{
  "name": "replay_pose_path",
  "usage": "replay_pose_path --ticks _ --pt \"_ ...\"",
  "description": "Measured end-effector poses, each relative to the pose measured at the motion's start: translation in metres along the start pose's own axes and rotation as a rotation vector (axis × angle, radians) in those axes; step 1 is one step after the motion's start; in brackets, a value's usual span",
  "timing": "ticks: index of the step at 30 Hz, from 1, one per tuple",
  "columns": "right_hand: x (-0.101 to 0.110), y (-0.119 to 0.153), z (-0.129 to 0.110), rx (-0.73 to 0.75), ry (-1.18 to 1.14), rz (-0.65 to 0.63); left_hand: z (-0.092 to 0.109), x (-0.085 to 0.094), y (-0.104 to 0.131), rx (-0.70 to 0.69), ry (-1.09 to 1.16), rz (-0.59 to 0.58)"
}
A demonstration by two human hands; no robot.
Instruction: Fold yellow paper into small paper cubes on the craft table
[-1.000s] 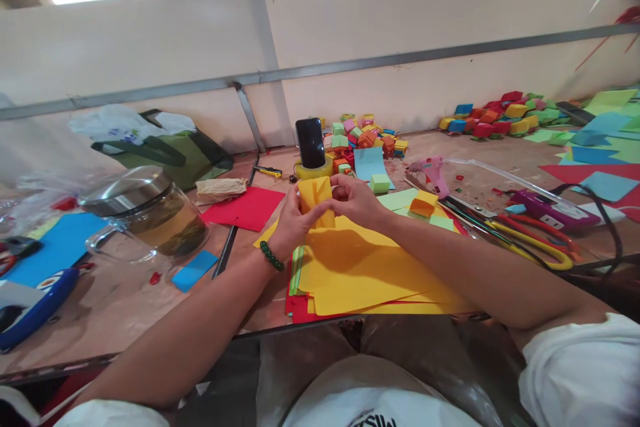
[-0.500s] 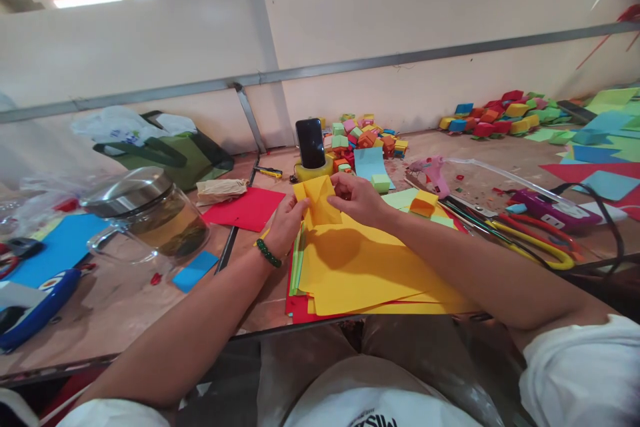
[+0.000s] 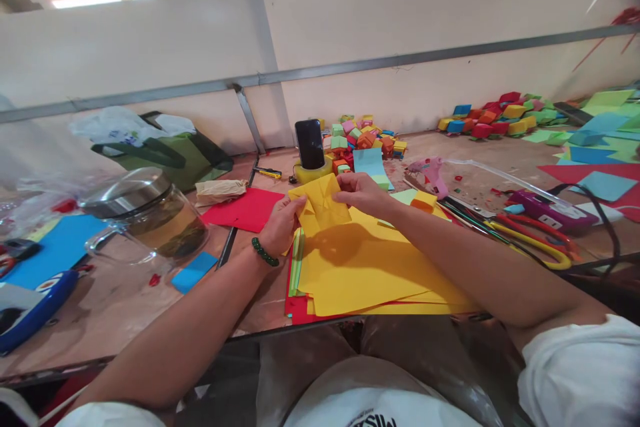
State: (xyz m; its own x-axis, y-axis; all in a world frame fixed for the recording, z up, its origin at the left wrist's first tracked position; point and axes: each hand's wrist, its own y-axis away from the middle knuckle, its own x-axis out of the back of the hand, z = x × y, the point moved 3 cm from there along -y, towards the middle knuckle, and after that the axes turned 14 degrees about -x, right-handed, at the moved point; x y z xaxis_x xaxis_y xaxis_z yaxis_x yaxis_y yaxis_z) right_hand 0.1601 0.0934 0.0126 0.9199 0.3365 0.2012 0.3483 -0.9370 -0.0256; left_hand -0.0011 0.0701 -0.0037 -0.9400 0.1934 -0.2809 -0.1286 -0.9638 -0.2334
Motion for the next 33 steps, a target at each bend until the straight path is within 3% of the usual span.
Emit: replay_pose_path --ticks 4,9,13,15,18,22,25,33 --pt "0.004 -0.001 -0.002 0.072 0.115 -0.031 0.002 0.001 0.001 0.039 -0.046 -0.041" --pt "0.007 0.009 -0.014 0.194 0.69 -0.085 -0.002 0.009 0.0 0.061 -0.263 -0.099" --pt "-0.004 0.016 -0.012 0.203 1.021 -0.115 -0.009 0.008 -0.004 -0.172 -0.664 -0.332" --pt "-0.007 0.014 -0.007 0.183 1.071 -0.1 -0.012 0.008 -0.005 -0.268 -0.792 -0.375" --pt "-0.005 0.009 0.0 0.146 0.955 -0.201 -0.015 0.008 -0.005 -0.32 -0.846 -0.386" --pt "0.006 0.002 0.006 -0.049 0.556 -0.393 -0.012 0.005 -0.004 -0.395 -0.889 -0.406" --pt "0.011 -0.004 0.012 -0.133 0.49 -0.371 -0.007 0.003 -0.002 -0.452 -0.91 -0.399" --pt "0.005 -0.004 0.009 0.016 0.482 -0.275 0.004 -0.001 0.003 -0.575 -0.949 -0.29"
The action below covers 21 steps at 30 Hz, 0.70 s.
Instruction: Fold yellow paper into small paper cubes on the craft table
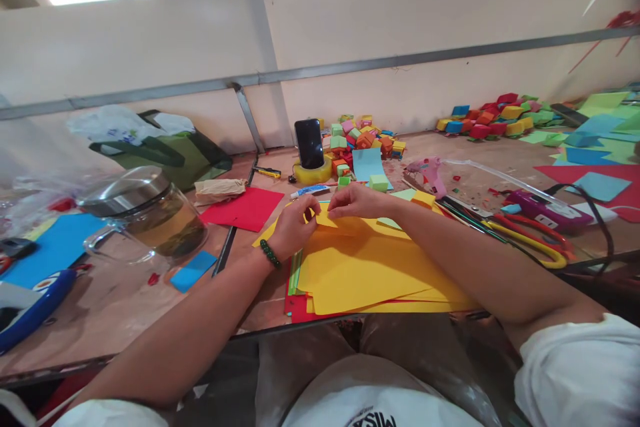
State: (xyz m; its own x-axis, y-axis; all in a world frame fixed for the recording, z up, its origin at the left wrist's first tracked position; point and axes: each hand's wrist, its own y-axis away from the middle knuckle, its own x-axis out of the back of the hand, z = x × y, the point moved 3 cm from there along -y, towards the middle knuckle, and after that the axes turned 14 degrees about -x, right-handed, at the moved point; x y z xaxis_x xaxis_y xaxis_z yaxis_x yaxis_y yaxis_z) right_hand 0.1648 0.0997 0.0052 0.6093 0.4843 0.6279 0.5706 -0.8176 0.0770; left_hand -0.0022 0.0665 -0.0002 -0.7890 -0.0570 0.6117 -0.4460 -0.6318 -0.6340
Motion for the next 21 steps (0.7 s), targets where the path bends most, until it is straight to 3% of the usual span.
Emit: replay_pose_path --ticks 4,10,13,17,21 --pt "0.0 -0.001 -0.001 0.01 0.055 0.107 0.001 0.001 0.001 0.03 0.034 0.033" --pt "-0.001 0.008 -0.015 0.081 0.178 0.308 -0.006 0.003 -0.001 0.183 0.27 -0.018" --pt "-0.004 0.012 -0.021 0.098 0.187 0.371 -0.005 0.005 -0.003 0.136 0.248 0.03" --pt "-0.004 0.012 -0.022 0.115 0.041 0.337 0.002 0.004 -0.004 0.053 0.224 0.042" --pt "0.001 0.008 -0.015 0.023 -0.109 0.252 0.004 0.005 -0.004 0.049 0.245 0.075"
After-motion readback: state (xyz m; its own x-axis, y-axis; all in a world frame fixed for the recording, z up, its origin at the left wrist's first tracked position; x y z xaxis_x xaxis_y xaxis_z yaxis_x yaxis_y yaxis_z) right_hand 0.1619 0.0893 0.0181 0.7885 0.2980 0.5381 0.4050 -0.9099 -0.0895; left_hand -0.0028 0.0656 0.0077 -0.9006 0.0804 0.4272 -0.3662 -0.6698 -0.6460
